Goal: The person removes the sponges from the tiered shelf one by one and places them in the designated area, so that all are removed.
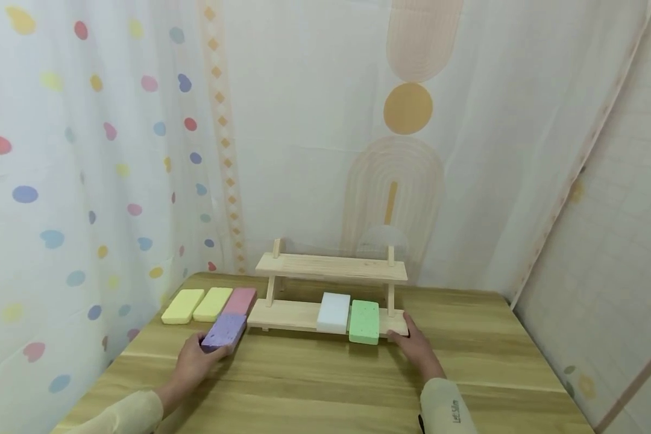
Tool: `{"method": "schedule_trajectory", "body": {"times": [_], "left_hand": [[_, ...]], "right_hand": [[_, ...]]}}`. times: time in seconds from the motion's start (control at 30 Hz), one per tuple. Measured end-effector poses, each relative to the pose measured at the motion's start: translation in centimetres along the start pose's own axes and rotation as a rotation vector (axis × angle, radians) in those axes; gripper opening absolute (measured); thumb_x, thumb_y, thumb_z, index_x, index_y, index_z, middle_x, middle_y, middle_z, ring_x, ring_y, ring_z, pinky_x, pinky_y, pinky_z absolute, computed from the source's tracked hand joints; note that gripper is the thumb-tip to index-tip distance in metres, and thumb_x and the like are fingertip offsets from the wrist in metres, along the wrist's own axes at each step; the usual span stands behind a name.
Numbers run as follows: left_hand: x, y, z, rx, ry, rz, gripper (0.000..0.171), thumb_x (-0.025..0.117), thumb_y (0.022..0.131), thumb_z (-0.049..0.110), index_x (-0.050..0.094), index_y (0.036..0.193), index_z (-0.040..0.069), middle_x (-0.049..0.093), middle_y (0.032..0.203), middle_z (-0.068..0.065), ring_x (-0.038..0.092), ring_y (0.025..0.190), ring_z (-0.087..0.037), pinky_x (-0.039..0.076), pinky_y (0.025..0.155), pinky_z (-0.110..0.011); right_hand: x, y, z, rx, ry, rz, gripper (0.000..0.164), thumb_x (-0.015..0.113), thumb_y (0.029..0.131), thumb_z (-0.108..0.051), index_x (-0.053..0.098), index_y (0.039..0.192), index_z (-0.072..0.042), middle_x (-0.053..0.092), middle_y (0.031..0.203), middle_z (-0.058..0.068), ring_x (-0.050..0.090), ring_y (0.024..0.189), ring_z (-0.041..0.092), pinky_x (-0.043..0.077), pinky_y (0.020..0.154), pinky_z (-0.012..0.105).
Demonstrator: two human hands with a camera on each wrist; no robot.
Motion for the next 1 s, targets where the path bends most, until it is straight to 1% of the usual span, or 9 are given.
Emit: {"method": "schedule_trajectory", "body": {"times": [0.1, 0.27, 0.33, 0.43, 0.53, 0.63, 0.77, 0.9, 1.0], "left_hand": [[0.1, -0.3, -0.5, -0.02, 0.06, -0.02, 0.071, 0.083, 0.078, 0.022, 0.047, 0.125, -0.019, 0.057, 0.116, -0.035, 0.058, 0.106, -0.044, 0.045, 0.094, -0.056], [0.2, -0.2, -0.8, -0.016, 0.174, -0.032, 0.076, 0.082, 0.078, 0.03, 0.048, 0.128, -0.017, 0.058, 0.116, -0.034, 0.059, 0.105, -0.045, 0.045, 0.09, -0.057], [0.3, -0.2, -0.9, -0.017, 0.205, -0.033, 0.078, 0.081, 0.078, 0.032, 0.048, 0.13, -0.015, 0.058, 0.117, -0.034, 0.058, 0.105, -0.046, 0.046, 0.088, -0.058], [0.3, -0.3, -0.9, -0.039, 0.223, -0.044, 0.082, 0.079, 0.079, 0.036, 0.045, 0.134, -0.015, 0.056, 0.121, -0.035, 0.057, 0.108, -0.047, 0.045, 0.088, -0.058], [0.3, -0.4, -0.7, -0.073, 0.211, -0.058, 0.087, 0.076, 0.082, 0.04, 0.039, 0.14, -0.014, 0.051, 0.126, -0.036, 0.053, 0.113, -0.047, 0.044, 0.09, -0.059], [0.2, -0.5, -0.2, -0.084, 0.185, -0.057, 0.089, 0.073, 0.084, 0.043, 0.035, 0.143, -0.012, 0.046, 0.129, -0.036, 0.047, 0.117, -0.049, 0.04, 0.092, -0.061], [0.0, -0.2, 0.8, -0.067, 0.154, -0.041, 0.088, 0.071, 0.087, 0.044, 0.033, 0.145, -0.011, 0.042, 0.133, -0.036, 0.04, 0.122, -0.051, 0.035, 0.097, -0.063], [-0.3, 0.3, 1.9, -0.046, 0.117, -0.006, 0.085, 0.07, 0.089, 0.044, 0.034, 0.144, -0.011, 0.041, 0.136, -0.034, 0.038, 0.125, -0.05, 0.033, 0.1, -0.063], [-0.4, 0.7, 2.8, -0.043, 0.073, 0.014, 0.082, 0.069, 0.09, 0.042, 0.034, 0.144, -0.01, 0.041, 0.137, -0.032, 0.037, 0.126, -0.047, 0.032, 0.101, -0.062]], "right_hand": [[0.2, -0.1, 0.2, 0.016, 0.004, -0.01, 0.083, 0.052, 0.102, -0.042, 0.005, 0.159, -0.006, 0.008, 0.159, 0.031, 0.008, 0.143, 0.052, 0.014, 0.111, 0.068], [0.0, -0.1, 0.2, 0.031, 0.02, -0.008, 0.083, 0.051, 0.102, -0.043, 0.004, 0.159, -0.008, 0.006, 0.159, 0.031, 0.006, 0.144, 0.052, 0.012, 0.111, 0.068], [-0.1, -0.2, 0.2, 0.031, 0.015, -0.006, 0.083, 0.051, 0.101, -0.044, 0.004, 0.159, -0.008, 0.006, 0.159, 0.031, 0.006, 0.144, 0.052, 0.012, 0.111, 0.068], [-0.2, -0.2, 0.2, 0.023, 0.008, -0.012, 0.083, 0.051, 0.102, -0.043, 0.003, 0.159, -0.007, 0.006, 0.16, 0.03, 0.006, 0.144, 0.051, 0.012, 0.112, 0.067], [-0.2, -0.2, 0.2, 0.014, 0.013, -0.021, 0.082, 0.05, 0.103, -0.042, 0.001, 0.159, -0.007, 0.006, 0.16, 0.03, 0.006, 0.144, 0.05, 0.013, 0.112, 0.066], [-0.3, -0.2, 0.2, 0.015, 0.014, -0.027, 0.083, 0.05, 0.103, -0.043, 0.001, 0.159, -0.007, 0.006, 0.16, 0.03, 0.006, 0.144, 0.05, 0.012, 0.112, 0.066], [-0.3, -0.1, 0.2, 0.017, -0.005, -0.029, 0.085, 0.05, 0.102, -0.046, 0.001, 0.159, -0.007, 0.006, 0.159, 0.031, 0.006, 0.144, 0.052, 0.012, 0.111, 0.067], [-0.2, 0.1, 0.1, 0.012, -0.011, -0.033, 0.084, 0.05, 0.102, -0.045, 0.001, 0.159, -0.007, 0.006, 0.159, 0.031, 0.006, 0.144, 0.052, 0.012, 0.111, 0.067], [0.0, 0.1, 0.0, 0.013, -0.021, -0.04, 0.083, 0.049, 0.102, -0.044, 0.002, 0.159, -0.007, 0.006, 0.16, 0.03, 0.007, 0.144, 0.052, 0.013, 0.111, 0.067]]}}
Point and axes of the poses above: each hand's wrist, its own y-axis towards the middle knuckle, its own x-axis out of the palm, z = x × y, the point moved 7 cm from there along y, towards the middle knuckle
